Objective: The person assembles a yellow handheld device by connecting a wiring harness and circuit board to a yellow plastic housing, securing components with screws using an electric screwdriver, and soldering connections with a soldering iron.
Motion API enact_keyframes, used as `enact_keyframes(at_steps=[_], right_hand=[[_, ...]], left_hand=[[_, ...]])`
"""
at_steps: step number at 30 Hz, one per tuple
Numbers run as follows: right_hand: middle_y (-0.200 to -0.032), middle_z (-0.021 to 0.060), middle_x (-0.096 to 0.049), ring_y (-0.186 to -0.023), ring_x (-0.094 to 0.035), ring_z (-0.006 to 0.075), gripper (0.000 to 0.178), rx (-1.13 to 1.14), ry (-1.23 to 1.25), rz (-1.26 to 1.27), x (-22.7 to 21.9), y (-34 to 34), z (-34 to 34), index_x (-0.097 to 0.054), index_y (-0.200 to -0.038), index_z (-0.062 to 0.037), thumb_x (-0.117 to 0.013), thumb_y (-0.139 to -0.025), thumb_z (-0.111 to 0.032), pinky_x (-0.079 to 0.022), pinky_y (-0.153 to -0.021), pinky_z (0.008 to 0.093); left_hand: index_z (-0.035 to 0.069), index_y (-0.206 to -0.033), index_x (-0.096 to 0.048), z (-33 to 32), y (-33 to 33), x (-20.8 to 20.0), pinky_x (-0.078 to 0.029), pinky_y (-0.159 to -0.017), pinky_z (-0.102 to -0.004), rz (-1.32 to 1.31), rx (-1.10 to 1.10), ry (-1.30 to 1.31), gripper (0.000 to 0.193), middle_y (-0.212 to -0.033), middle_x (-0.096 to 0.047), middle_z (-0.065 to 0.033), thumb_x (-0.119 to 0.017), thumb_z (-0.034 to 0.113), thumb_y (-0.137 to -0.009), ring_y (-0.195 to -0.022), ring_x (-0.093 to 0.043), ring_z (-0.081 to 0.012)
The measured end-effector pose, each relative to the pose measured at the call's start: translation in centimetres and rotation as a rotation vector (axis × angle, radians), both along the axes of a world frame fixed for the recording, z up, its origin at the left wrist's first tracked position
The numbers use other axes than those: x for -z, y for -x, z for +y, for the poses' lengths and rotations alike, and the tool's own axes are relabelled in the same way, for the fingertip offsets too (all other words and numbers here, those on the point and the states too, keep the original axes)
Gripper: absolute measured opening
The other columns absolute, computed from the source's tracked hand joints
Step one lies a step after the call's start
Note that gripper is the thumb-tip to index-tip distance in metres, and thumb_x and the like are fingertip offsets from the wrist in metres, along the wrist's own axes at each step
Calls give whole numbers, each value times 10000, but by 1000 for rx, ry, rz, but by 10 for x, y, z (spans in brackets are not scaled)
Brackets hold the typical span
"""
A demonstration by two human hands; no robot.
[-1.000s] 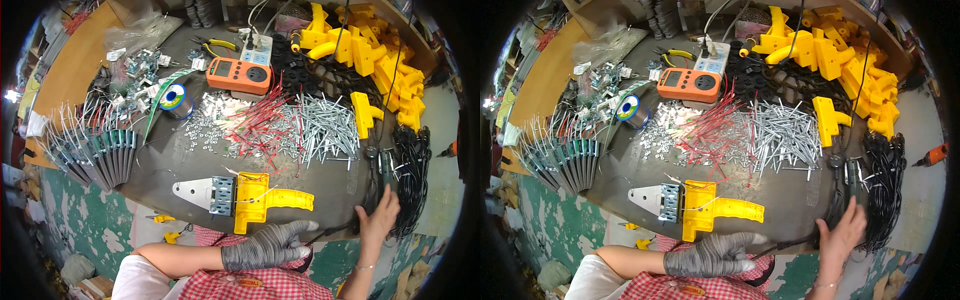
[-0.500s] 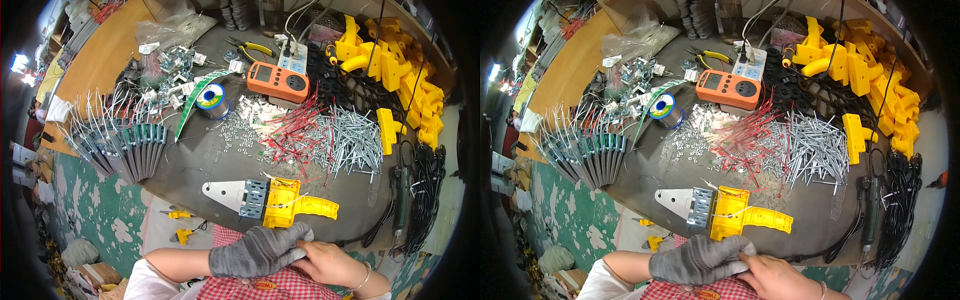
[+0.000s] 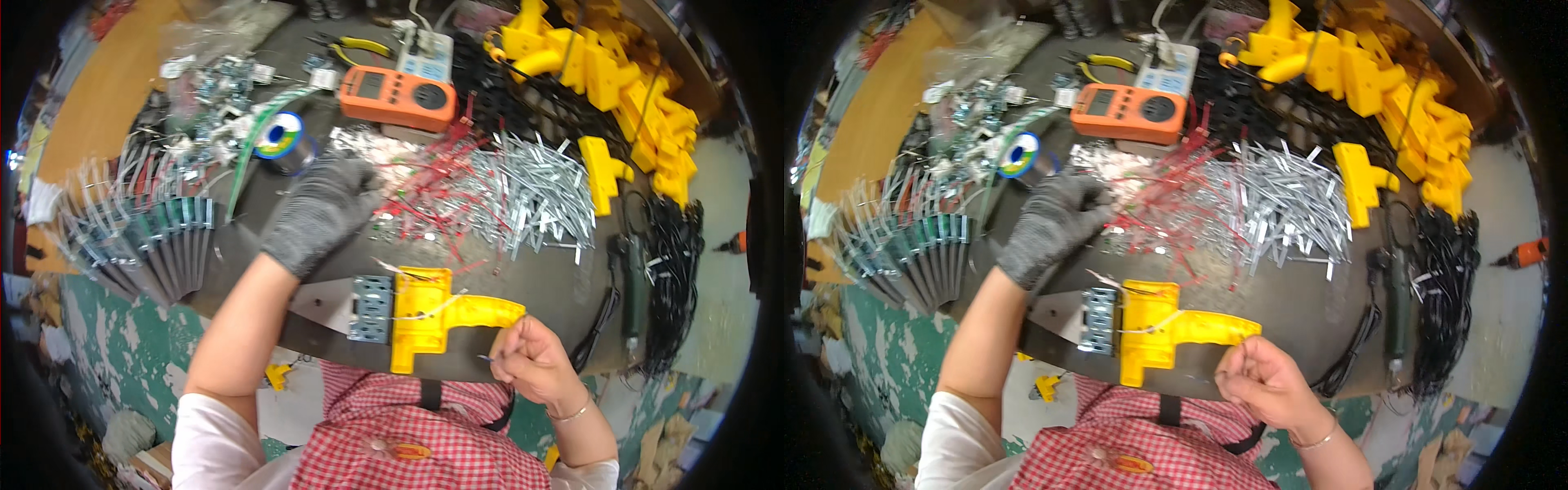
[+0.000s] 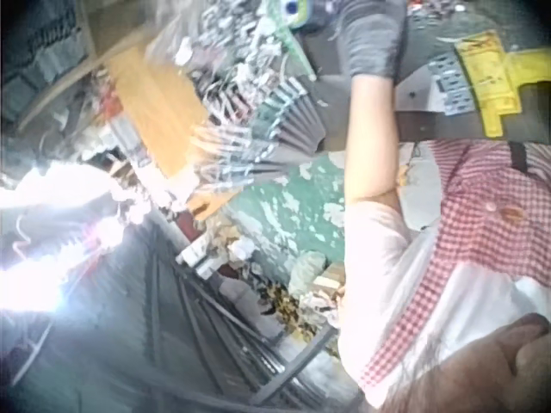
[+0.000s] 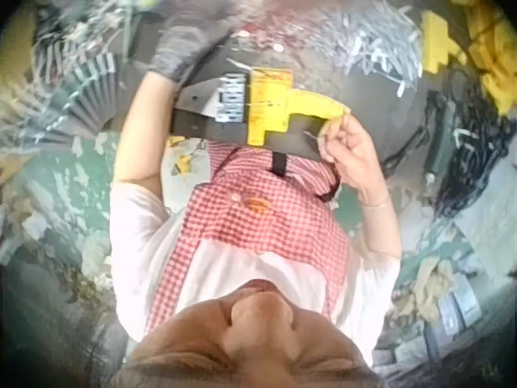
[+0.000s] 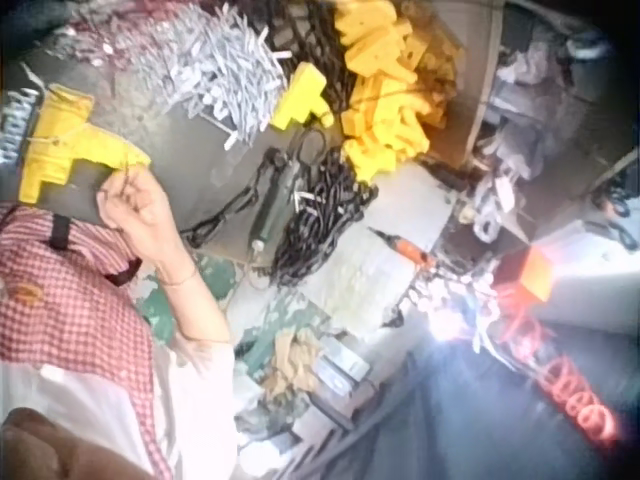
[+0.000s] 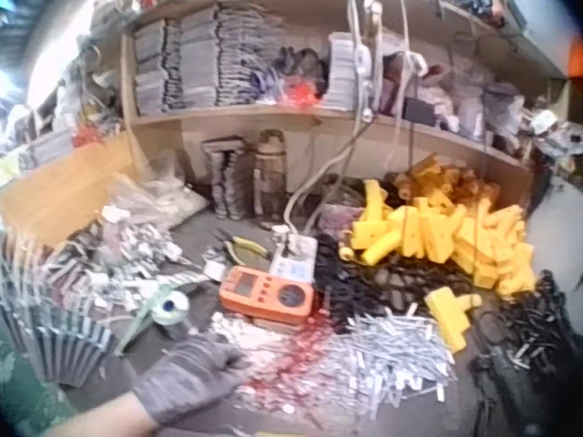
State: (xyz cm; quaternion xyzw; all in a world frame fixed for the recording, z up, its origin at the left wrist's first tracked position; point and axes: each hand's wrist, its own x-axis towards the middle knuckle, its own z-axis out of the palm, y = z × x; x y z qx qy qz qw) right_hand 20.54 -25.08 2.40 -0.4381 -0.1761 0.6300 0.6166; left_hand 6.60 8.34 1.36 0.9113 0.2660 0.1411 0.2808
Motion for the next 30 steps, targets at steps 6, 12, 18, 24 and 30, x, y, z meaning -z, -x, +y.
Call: enact_keyframes(at_steps=[6,12,18,24,30], right_hand=[[-832,55,-668,-685,-589,78,152,-17,232,-228,-13,3,11,-649,-1108,40,-561,-1026,-53,-472,-613,215],[-915,107,-695,-730,-603,99,169,82,179,-349,-15,9,10,-624,-1146,47,-559,-1027,-53,-494,-626,240],[-928,179,-714,-679,-630,126,163,165,44,-27,-3,18,20,-639,-1136,50,-602,-986,-4,-505,-607,248],[-789,129,-712,-678,-657,115,129,-7,212,1,-23,6,15,-694,-1036,80,-653,-955,-12,-498,-565,219],[-807,71,-709,-718,-656,84,88,8,192,-336,-31,26,29,-713,-979,52,-717,-899,16,-522,-634,205]], left_hand=[[-15,-867,-691,-8,17,-5,-466,-649,-257,-389,-166,656,91,-765,-634,4,-721,65,-835,-727,-564,-64],[24,-949,-731,-65,52,-64,-531,-715,-274,-459,-187,738,161,-918,-722,-43,-811,73,-818,-841,-671,-102],[63,-1128,-707,-139,73,-37,-552,-739,-352,-196,224,421,296,-936,-708,-86,-782,109,-845,-822,-681,-268],[73,-1132,-696,-158,72,-22,-552,-732,-380,-273,198,328,294,-938,-690,-86,-744,71,-842,-851,-676,-282],[83,-1133,-701,-160,75,-13,-556,-736,-394,-282,240,274,325,-965,-696,-77,-750,69,-813,-851,-671,-281]])
